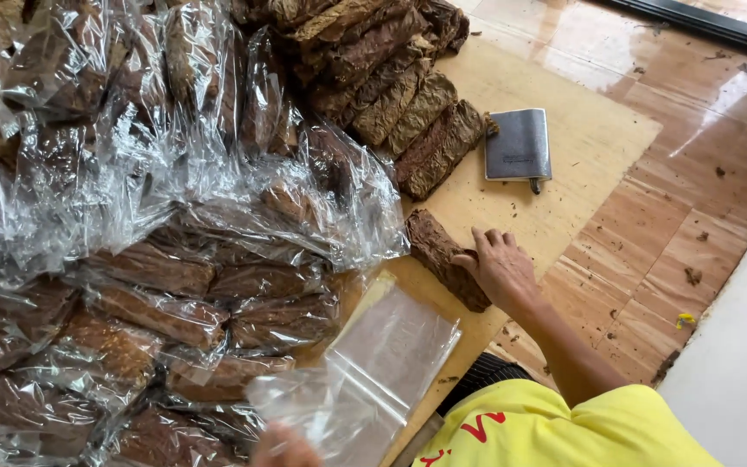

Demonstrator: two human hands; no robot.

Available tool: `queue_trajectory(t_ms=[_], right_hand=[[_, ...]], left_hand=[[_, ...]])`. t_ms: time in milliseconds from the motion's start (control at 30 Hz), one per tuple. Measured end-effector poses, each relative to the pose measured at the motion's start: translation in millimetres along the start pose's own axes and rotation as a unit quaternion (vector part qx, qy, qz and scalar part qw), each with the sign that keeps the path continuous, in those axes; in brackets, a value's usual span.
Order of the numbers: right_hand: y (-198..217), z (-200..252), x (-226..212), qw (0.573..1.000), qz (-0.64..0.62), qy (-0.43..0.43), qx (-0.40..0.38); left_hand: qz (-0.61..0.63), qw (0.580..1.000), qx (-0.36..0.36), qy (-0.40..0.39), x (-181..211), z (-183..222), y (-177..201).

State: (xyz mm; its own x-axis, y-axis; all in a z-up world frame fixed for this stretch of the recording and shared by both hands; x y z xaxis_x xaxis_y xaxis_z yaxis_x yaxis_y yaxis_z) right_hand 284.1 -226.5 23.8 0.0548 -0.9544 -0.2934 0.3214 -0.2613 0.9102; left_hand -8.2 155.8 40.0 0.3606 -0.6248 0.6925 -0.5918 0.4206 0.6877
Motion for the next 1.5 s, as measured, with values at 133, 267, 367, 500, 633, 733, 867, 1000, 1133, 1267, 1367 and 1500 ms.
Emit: queue_trajectory(t_ms=[133,267,367,500,633,733,867,1000,1133,1267,1367,1500], right_hand=[[1.7,-3.6,-12.0,0.989,-0.106,-0.008,-0.1],[-3.3,-9.0,-27.9,0.974,-0.141,-0.015,-0.174],[-6.6,-21.6,-26.0,0.979,-0.113,-0.019,-0.166],[-8.6,-18.8,-36.4,0.985,-0.082,0.027,-0.152],[8.3,-7.9,-43.6,0.979,-0.164,0.027,-0.121],[6.7,-8.2,-47.3,0.978,-0.173,0.05,-0.104],[1.7,5.9,-50.7,0.97,-0.191,0.025,-0.15],[4.0,13.9,-49.5,0.967,-0.224,0.047,-0.112],[-0.2,10.4,-31.5,0.906,-0.404,0.044,-0.122],[2.8,14.6,-12.9,0.827,-0.547,0.065,-0.113],[14.9,26.8,-14.5,0.811,-0.572,0.069,-0.095],[21.7,53.7,-21.8,0.773,-0.624,0.078,-0.079]], left_hand=[[-0.11,0.899,-0.104,-0.411,194.9,5.2,-40.9],[-0.203,0.864,-0.205,-0.412,162.9,5.0,-102.0],[-0.203,0.868,-0.243,-0.382,144.3,1.9,-126.7],[-0.181,0.875,-0.306,-0.329,119.6,1.1,-145.8],[-0.164,0.871,-0.343,-0.313,123.7,-0.7,-147.3],[-0.126,0.881,-0.339,-0.305,145.5,-4.5,-128.8],[-0.081,0.89,-0.357,-0.271,137.0,-4.8,-129.1],[-0.065,0.903,-0.359,-0.228,121.4,-4.1,-138.0],[-0.045,0.905,-0.362,-0.22,105.2,-1.2,-150.9],[-0.027,0.908,-0.361,-0.212,109.4,-2.3,-145.1],[-0.019,0.908,-0.355,-0.219,110.0,-2.4,-148.8],[0.038,0.909,-0.341,-0.234,114.0,2.4,-145.3]])
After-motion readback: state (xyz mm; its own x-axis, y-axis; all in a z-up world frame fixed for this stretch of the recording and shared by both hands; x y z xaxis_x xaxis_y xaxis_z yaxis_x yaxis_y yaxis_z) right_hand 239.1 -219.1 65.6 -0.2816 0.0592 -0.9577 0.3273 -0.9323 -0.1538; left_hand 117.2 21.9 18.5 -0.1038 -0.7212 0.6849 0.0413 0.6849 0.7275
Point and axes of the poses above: each hand's wrist, its own z-axis away from the middle knuckle, its own y-axis out of the back of the hand, x = y × z, the point moved 7 cm from there along -z, towards the middle knuckle, and after that the axes turned 10 degrees about -x, right-handed, at the moved point
